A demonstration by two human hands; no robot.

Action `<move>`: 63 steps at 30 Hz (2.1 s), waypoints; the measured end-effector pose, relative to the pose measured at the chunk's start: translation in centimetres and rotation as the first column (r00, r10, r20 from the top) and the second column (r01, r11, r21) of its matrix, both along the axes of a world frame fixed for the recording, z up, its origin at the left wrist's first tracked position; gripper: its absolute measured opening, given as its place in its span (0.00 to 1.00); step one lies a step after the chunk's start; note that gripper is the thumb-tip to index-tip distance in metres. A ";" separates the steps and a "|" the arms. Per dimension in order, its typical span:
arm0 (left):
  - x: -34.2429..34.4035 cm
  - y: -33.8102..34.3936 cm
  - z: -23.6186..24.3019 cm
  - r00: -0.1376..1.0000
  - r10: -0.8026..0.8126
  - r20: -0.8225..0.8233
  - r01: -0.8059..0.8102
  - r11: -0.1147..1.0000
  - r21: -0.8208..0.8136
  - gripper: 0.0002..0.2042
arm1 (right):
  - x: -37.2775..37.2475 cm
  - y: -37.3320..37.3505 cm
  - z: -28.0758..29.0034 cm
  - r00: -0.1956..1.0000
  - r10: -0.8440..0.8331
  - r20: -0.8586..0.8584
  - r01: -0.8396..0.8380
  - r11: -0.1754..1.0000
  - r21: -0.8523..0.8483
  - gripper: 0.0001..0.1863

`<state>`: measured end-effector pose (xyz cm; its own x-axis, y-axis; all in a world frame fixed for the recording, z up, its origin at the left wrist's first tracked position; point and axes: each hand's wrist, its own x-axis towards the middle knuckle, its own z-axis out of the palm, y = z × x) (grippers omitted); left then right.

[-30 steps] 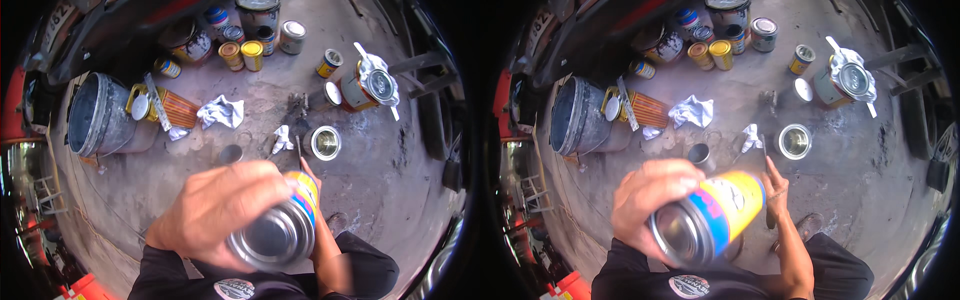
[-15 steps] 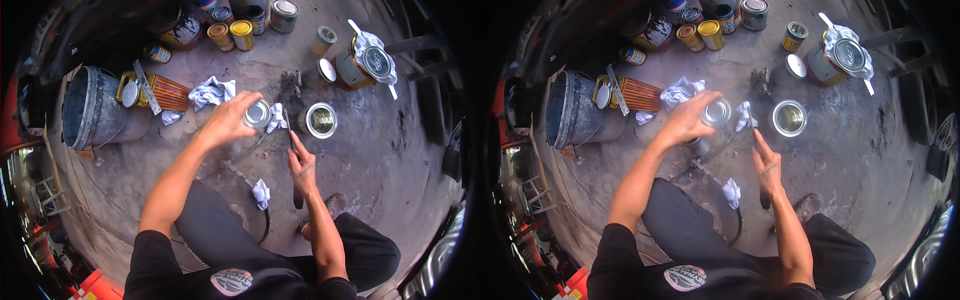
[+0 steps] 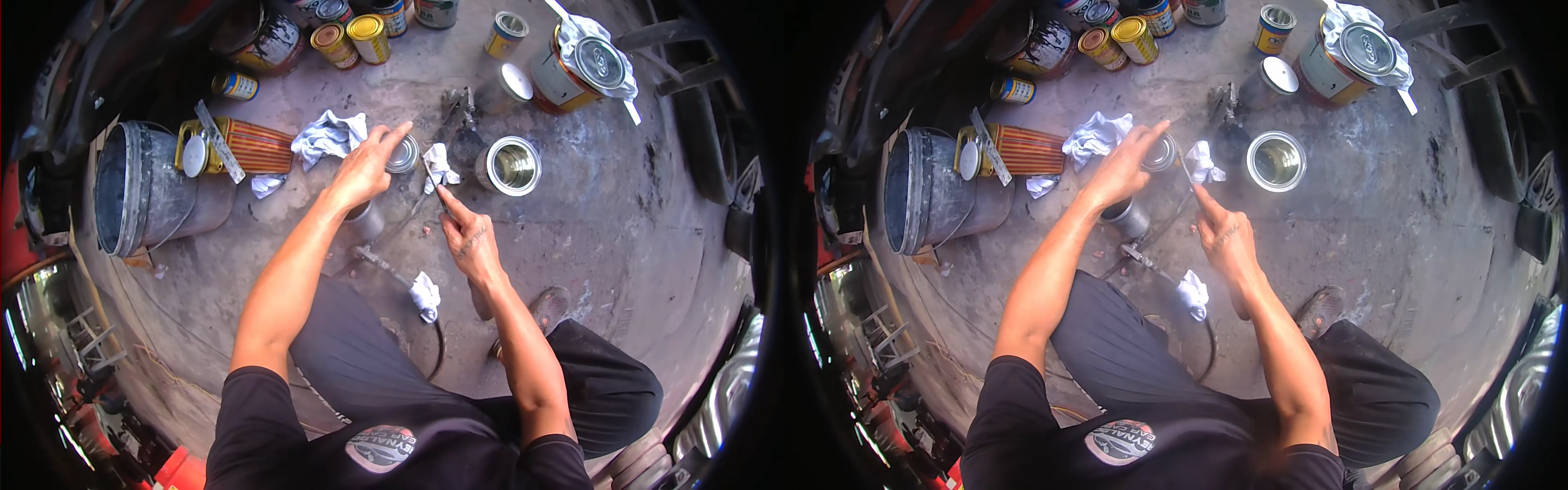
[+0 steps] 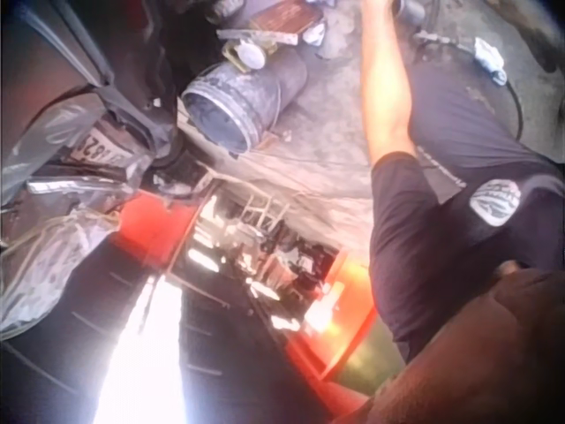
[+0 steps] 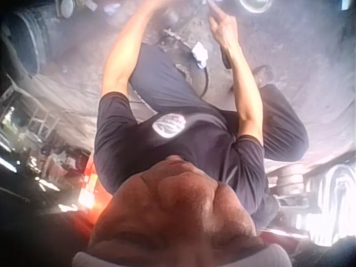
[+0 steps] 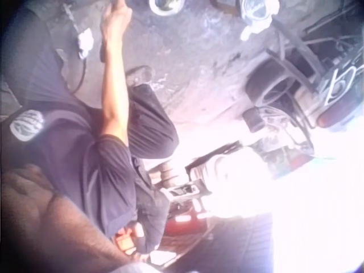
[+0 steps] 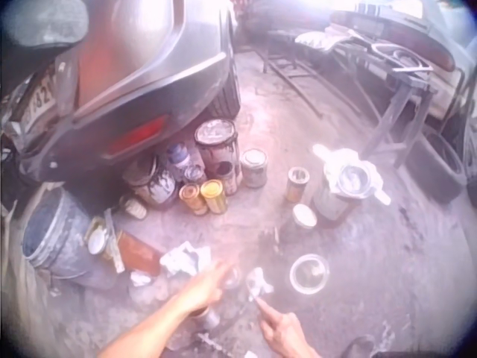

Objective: The person sits on the floor of a workshop and opens several paint cans using a screwdriver. They pour contents from multiple cans into a single container and stir the mixture with a metal rod.

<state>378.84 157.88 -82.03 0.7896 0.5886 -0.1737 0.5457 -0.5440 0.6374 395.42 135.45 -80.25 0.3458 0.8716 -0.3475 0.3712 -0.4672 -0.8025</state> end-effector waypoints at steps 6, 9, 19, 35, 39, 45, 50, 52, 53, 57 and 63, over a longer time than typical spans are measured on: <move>0.5 -0.7 0.7 0.996 0.066 -0.067 -0.060 0.994 0.089 0.47 | -0.4 0.4 0.1 1.000 0.001 -0.002 -0.002 1.000 -0.031 0.33; 0.8 -0.7 0.9 0.991 0.081 -0.102 -0.077 0.996 0.041 0.46 | -0.4 0.9 0.5 1.000 -0.002 -0.009 0.002 0.999 -0.043 0.33; 0.7 0.0 0.1 1.000 -0.007 -0.006 0.007 1.000 0.025 0.43 | -0.8 0.4 -4.0 0.971 0.125 0.205 -0.133 0.991 0.027 0.43; 1.5 -0.9 0.9 0.990 0.113 -0.088 -0.108 0.992 0.069 0.49 | -0.7 -0.3 -3.7 0.996 0.038 0.077 -0.043 0.997 0.065 0.39; 1.2 -0.7 0.8 0.999 0.034 -0.007 -0.033 0.990 0.140 0.46 | -0.6 0.0 -2.3 0.995 0.003 0.102 -0.012 0.996 0.088 0.35; 0.8 -0.1 0.7 0.999 -0.046 -0.007 0.046 0.996 0.072 0.46 | 0.3 0.8 -1.7 0.986 0.045 0.162 -0.057 0.996 0.074 0.32; 1.1 -0.2 0.4 1.000 0.005 0.021 -0.007 0.995 0.096 0.44 | 0.6 1.6 -1.1 0.954 0.113 0.278 -0.129 0.991 0.039 0.34; 1.1 -0.3 0.3 0.999 0.026 0.036 -0.030 0.994 0.103 0.44 | 0.5 1.6 -1.3 0.929 0.143 0.342 -0.156 0.988 0.009 0.34; 1.1 -0.3 0.3 1.000 0.017 0.024 -0.019 0.993 0.113 0.44 | 0.5 1.6 -1.6 0.924 0.153 0.349 -0.167 0.986 0.010 0.35; 1.3 -0.3 0.5 1.000 -0.002 -0.024 0.005 0.994 0.111 0.44 | 1.2 1.2 -4.2 0.944 0.145 0.295 -0.193 0.971 0.140 0.42; 1.4 -0.3 1.2 0.995 0.006 -0.101 0.001 0.998 0.062 0.43 | 4.9 1.3 -9.4 0.957 0.209 0.200 -0.260 0.925 0.278 0.52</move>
